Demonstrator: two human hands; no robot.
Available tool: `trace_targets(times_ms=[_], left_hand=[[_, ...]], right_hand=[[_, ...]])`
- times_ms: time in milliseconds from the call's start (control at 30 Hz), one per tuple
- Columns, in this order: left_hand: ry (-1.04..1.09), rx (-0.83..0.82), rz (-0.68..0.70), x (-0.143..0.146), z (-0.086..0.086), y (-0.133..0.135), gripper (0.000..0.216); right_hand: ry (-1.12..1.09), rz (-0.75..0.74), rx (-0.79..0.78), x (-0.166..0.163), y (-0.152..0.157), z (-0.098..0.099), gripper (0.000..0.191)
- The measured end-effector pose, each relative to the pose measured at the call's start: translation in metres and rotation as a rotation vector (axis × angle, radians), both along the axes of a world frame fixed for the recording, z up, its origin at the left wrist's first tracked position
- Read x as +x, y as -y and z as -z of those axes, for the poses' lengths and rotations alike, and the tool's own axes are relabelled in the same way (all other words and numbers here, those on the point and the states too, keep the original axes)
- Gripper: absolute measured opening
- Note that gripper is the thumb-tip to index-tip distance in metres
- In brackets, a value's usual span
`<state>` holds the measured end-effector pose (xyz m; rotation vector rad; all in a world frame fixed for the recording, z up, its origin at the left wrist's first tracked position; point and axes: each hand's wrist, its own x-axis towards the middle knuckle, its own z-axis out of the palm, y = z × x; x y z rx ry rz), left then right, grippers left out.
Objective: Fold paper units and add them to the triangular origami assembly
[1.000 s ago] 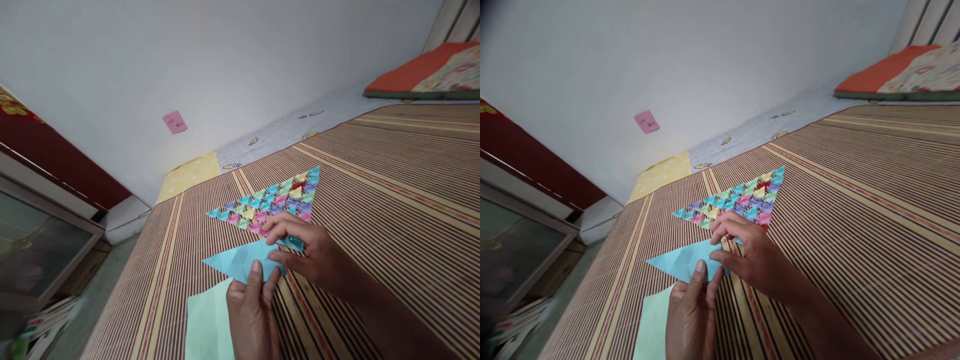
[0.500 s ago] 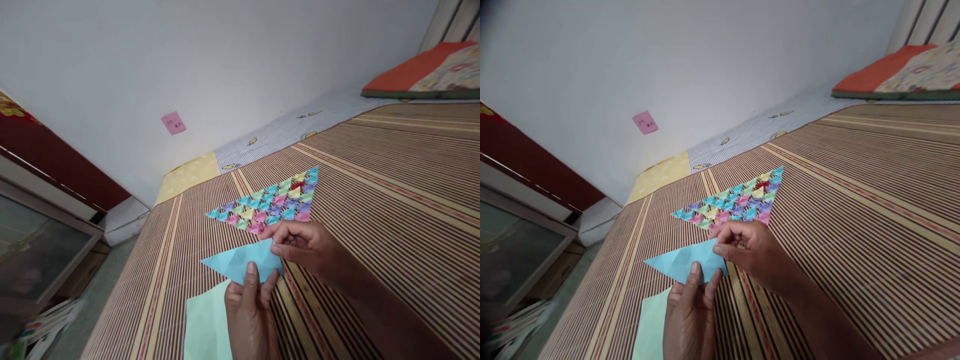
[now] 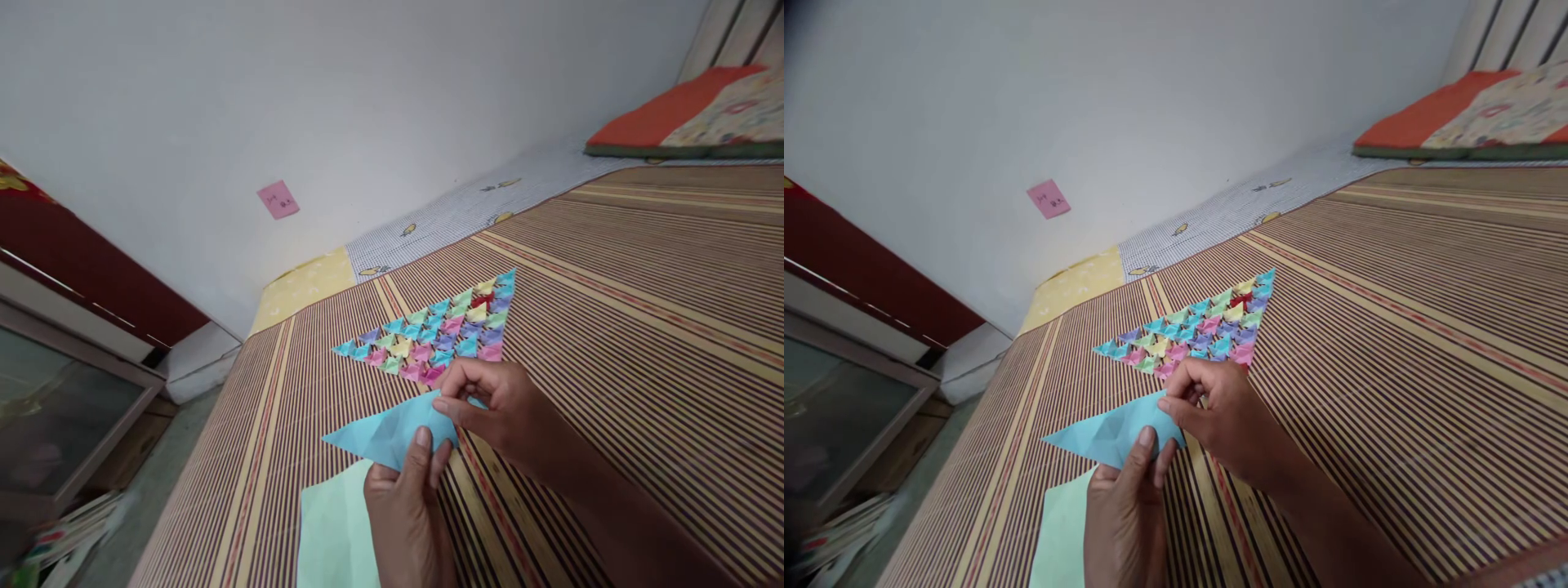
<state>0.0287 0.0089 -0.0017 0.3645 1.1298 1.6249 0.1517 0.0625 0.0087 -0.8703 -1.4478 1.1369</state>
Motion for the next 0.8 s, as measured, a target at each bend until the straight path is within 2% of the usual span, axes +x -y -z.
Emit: trace_targets(times_ms=[233,333,433,500,633,800], left_hand=[[-0.003,-0.005,-0.021,-0.0002,0.0024,0.0007,0.027],[0.029,-0.006,-0.051,-0.0005,0.0020,0.0007,0.023],[0.054,0.005,-0.041,-0.0011,0.0015,0.0006,0.025],[0.067,-0.004,-0.040,-0.0015,0.0015,0.0003,0.026],[0.079,-0.031,-0.042,-0.0022,0.0017,0.0000,0.030],[-0.004,-0.010,0.058,-0.0023,0.0041,0.0024,0.029]], right_hand=[[-0.032,-0.017,0.006,-0.0027,0.0001,0.0018,0.009],[-0.087,-0.120,-0.085,-0.0013,-0.0013,0.0025,0.024],[-0.065,-0.247,-0.142,0.0008,-0.0023,0.0039,0.023],[-0.029,-0.275,-0.128,0.0011,-0.0026,0.0047,0.027],[0.012,-0.236,-0.083,-0.0004,-0.0028,0.0060,0.031],[0.047,-0.170,-0.034,0.0000,-0.0017,0.0056,0.030]])
